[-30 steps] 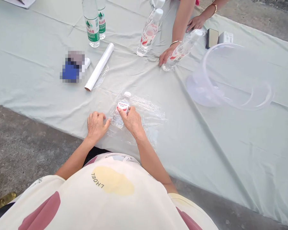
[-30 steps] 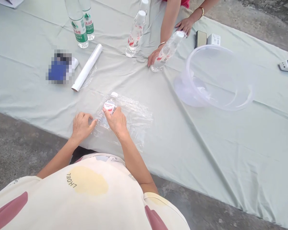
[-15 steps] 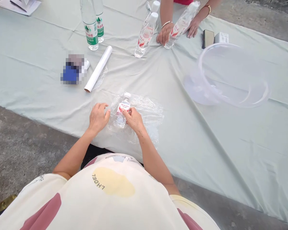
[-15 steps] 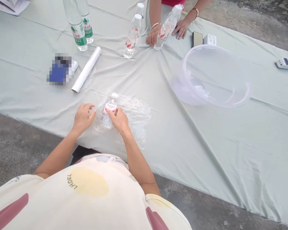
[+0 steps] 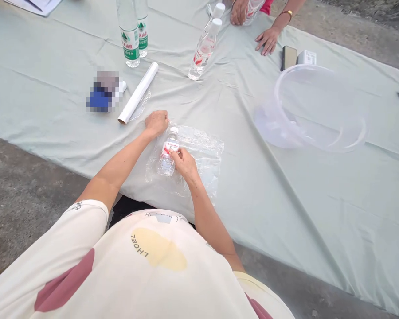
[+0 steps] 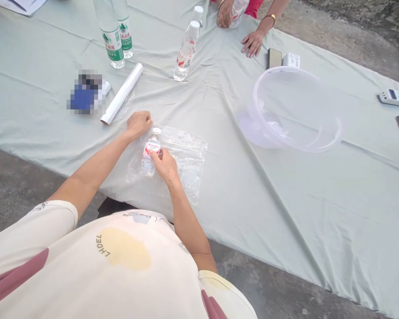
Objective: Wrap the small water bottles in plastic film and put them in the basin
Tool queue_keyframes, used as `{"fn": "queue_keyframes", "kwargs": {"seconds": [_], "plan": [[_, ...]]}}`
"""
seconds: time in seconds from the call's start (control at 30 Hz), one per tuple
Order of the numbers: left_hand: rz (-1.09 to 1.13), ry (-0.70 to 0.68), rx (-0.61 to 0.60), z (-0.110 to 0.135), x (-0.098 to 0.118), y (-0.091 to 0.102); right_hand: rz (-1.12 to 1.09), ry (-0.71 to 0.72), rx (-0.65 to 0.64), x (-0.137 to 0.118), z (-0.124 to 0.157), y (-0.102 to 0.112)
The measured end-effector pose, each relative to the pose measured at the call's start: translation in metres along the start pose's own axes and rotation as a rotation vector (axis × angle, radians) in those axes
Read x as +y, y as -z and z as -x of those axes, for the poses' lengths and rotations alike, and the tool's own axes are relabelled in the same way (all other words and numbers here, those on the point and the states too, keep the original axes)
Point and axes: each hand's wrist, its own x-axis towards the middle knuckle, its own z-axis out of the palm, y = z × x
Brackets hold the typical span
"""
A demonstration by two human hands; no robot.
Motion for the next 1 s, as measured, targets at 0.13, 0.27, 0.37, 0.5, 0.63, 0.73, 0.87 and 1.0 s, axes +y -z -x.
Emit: {"fn": "queue_keyframes", "kwargs": {"seconds": [0.13, 0.27, 0.37, 0.5, 0.63, 0.73, 0.87, 1.0], "plan": [[0.049, 0.032, 0.022, -0.003, 0.0, -0.001, 0.098, -0.022, 0.017, -0.01, 0.004, -0.002], [0.165, 0.035, 0.035, -0.005, -0.002, 0.003, 0.164, 0.003, 0.034, -0.015, 0.007, -0.005], [0.287, -0.024, 0.067, 0.008, -0.01, 0.013, 0.157, 0.05, 0.058, -0.012, 0.012, -0.008], [0.223, 0.0, 0.113, 0.061, -0.032, 0.023, 0.193, 0.131, 0.098, -0.004, 0.024, -0.006], [0.05, 0.081, 0.028, 0.137, -0.051, 0.017, 0.29, 0.306, 0.219, -0.011, 0.021, 0.012], [-0.019, 0.137, -0.055, 0.181, -0.055, 0.006, 0.471, 0.503, 0.187, -0.036, -0.003, 0.021], [0.014, 0.154, -0.121, 0.205, -0.049, -0.004, 0.914, 0.578, -0.029, -0.081, -0.047, 0.008], [0.111, 0.104, -0.009, 0.213, -0.044, -0.01, 1.171, 0.57, -0.218, -0.108, -0.072, -0.01]]}}
